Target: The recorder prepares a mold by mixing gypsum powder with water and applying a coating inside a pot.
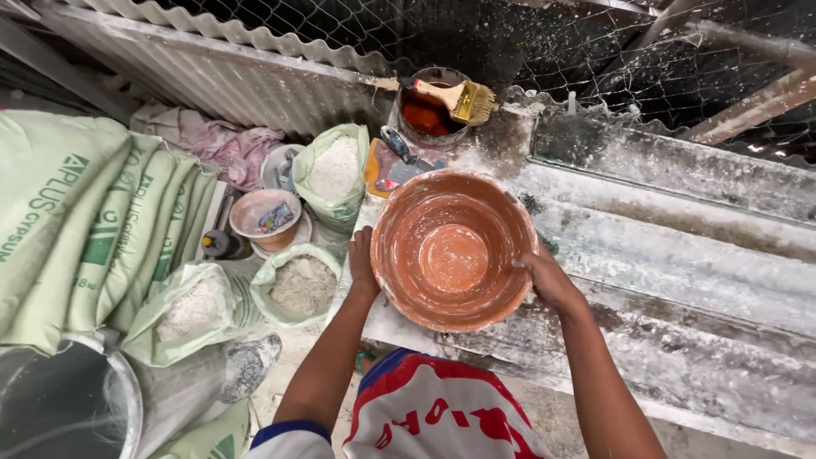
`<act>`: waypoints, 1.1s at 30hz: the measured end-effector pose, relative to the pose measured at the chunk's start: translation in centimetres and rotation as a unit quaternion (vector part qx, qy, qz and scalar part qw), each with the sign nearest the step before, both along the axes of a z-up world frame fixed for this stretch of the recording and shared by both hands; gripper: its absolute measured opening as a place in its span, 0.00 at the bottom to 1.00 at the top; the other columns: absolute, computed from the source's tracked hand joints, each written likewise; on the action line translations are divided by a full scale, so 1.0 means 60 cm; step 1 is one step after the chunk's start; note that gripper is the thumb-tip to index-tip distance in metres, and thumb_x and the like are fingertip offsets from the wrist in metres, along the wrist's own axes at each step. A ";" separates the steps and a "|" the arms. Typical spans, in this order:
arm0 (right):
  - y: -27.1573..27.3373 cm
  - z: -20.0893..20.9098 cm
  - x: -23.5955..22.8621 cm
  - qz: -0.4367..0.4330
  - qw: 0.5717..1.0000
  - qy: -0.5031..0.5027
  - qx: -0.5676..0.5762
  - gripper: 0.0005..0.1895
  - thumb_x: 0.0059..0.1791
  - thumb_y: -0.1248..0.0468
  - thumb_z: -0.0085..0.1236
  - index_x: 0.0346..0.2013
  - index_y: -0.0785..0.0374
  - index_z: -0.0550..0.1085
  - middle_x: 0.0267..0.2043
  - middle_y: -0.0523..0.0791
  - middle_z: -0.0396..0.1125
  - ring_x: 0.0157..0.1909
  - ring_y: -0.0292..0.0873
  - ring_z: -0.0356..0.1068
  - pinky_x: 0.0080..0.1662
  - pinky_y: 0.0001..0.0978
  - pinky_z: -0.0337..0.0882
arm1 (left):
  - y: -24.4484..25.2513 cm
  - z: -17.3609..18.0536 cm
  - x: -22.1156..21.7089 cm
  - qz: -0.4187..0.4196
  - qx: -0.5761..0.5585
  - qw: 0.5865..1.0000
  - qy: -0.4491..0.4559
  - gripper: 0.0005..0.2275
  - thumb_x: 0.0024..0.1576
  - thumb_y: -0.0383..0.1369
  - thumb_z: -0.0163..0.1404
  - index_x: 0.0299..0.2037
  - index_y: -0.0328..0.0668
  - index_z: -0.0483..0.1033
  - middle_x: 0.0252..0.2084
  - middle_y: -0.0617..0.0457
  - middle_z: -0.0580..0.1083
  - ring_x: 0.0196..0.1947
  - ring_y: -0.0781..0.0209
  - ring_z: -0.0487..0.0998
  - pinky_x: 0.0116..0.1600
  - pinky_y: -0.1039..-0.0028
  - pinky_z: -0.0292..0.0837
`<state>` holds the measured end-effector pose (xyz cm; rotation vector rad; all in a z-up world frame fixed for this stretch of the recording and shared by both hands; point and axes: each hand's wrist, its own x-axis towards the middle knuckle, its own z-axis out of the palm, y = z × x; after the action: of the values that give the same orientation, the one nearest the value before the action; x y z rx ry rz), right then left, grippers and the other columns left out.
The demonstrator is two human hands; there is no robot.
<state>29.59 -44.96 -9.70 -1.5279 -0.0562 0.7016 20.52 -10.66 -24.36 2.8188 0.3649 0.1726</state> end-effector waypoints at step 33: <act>0.443 0.119 0.045 0.321 0.916 -0.216 -0.108 0.24 0.54 0.54 0.50 0.66 0.50 0.70 0.67 0.46 0.65 0.69 0.46 0.62 0.69 0.40 0.58 | 0.148 0.290 -0.030 -0.114 -0.101 0.958 0.244 0.17 0.69 0.44 0.39 0.46 0.37 0.74 0.44 0.32 0.78 0.36 0.41 0.83 0.38 0.53 0.78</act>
<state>32.27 -18.38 -2.55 -1.8716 -0.8724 0.8854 18.73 -1.79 -6.94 2.6398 0.1419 -0.5861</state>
